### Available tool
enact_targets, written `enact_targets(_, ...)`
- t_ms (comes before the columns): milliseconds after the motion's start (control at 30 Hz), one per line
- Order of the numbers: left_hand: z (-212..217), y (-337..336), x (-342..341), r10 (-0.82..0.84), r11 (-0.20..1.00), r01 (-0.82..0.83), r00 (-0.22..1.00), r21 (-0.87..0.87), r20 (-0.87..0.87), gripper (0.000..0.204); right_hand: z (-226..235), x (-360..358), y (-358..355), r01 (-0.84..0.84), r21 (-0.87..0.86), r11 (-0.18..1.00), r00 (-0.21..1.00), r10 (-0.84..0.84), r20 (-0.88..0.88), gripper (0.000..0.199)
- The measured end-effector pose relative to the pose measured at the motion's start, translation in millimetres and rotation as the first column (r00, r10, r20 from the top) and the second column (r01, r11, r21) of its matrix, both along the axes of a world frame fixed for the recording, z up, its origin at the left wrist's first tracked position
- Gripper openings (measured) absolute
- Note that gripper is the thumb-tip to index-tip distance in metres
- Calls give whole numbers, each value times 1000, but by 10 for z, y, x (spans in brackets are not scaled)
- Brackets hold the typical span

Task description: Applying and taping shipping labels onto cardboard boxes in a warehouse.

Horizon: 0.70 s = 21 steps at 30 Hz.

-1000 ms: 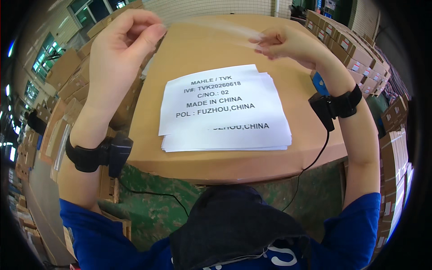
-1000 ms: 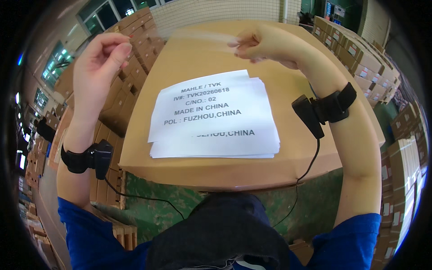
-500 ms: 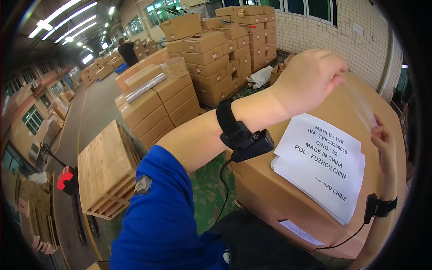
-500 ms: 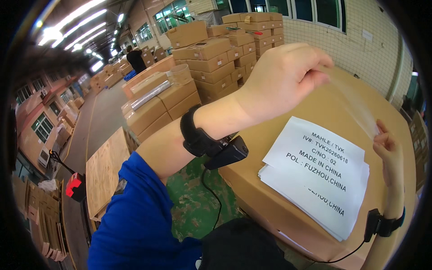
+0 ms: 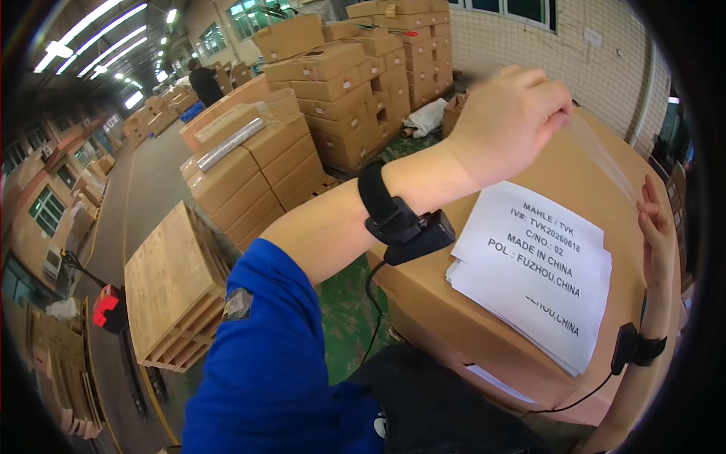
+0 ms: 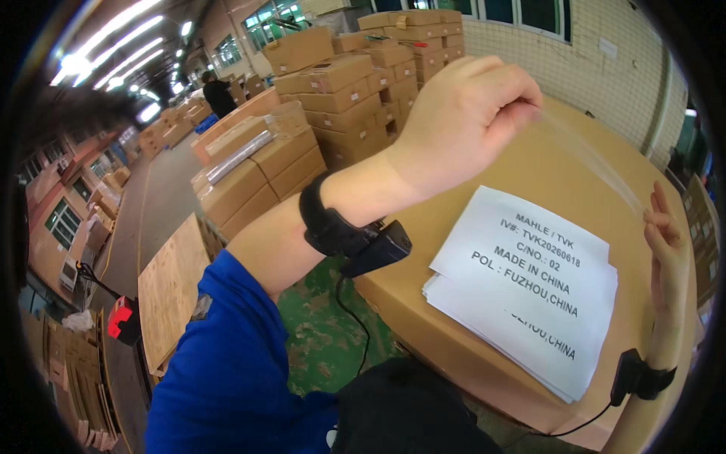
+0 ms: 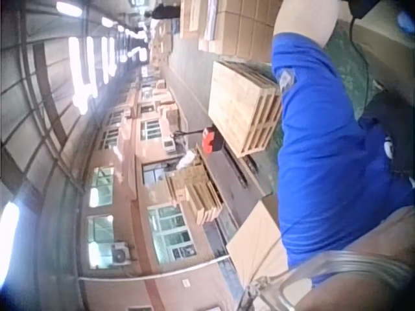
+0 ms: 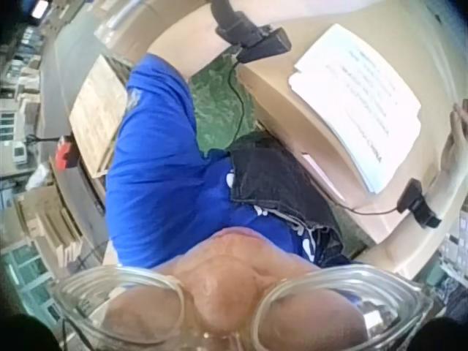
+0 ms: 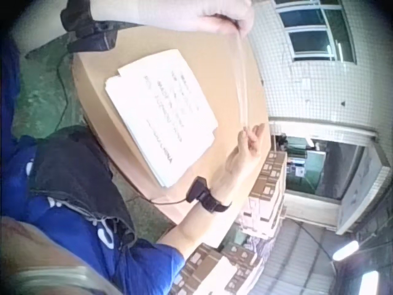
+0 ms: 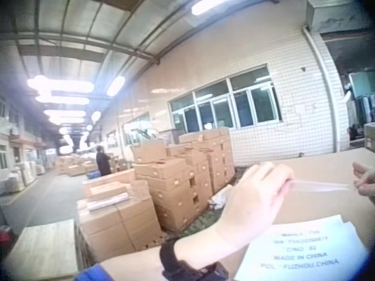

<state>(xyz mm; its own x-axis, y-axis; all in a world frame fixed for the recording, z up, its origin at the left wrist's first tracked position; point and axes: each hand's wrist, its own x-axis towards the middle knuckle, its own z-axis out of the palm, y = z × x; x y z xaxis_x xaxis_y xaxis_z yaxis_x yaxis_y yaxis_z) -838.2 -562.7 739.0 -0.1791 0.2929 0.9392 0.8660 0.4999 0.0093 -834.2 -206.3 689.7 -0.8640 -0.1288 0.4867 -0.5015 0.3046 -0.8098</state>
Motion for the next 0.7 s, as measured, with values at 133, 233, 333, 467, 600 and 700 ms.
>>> enact_targets(133,-45,-27,-93,70,997,-71,997,-27,-39,7,-37,-23,49,124,-17,992,991,-123,44,13)
enact_targets(233,-139,-81,-230,-63,997,46,933,56,355,14,-60,-51,50,91,-5,996,980,-89,177,24)
enact_targets(333,-261,-133,-385,-114,993,93,776,67,620,18,-68,-76,-25,-11,49,999,991,4,132,31)
enact_targets(467,-450,-185,-603,-86,996,48,543,71,835,19,-69,-151,-180,76,242,967,972,-126,199,30)
enact_targets(600,-569,-192,-853,3,1000,1,330,-3,944,20,-88,-300,-237,175,331,927,927,-269,263,16)
enact_targets(700,-709,-151,-1050,46,998,32,304,-59,951,19,-116,-407,-196,165,354,921,885,-297,360,11)
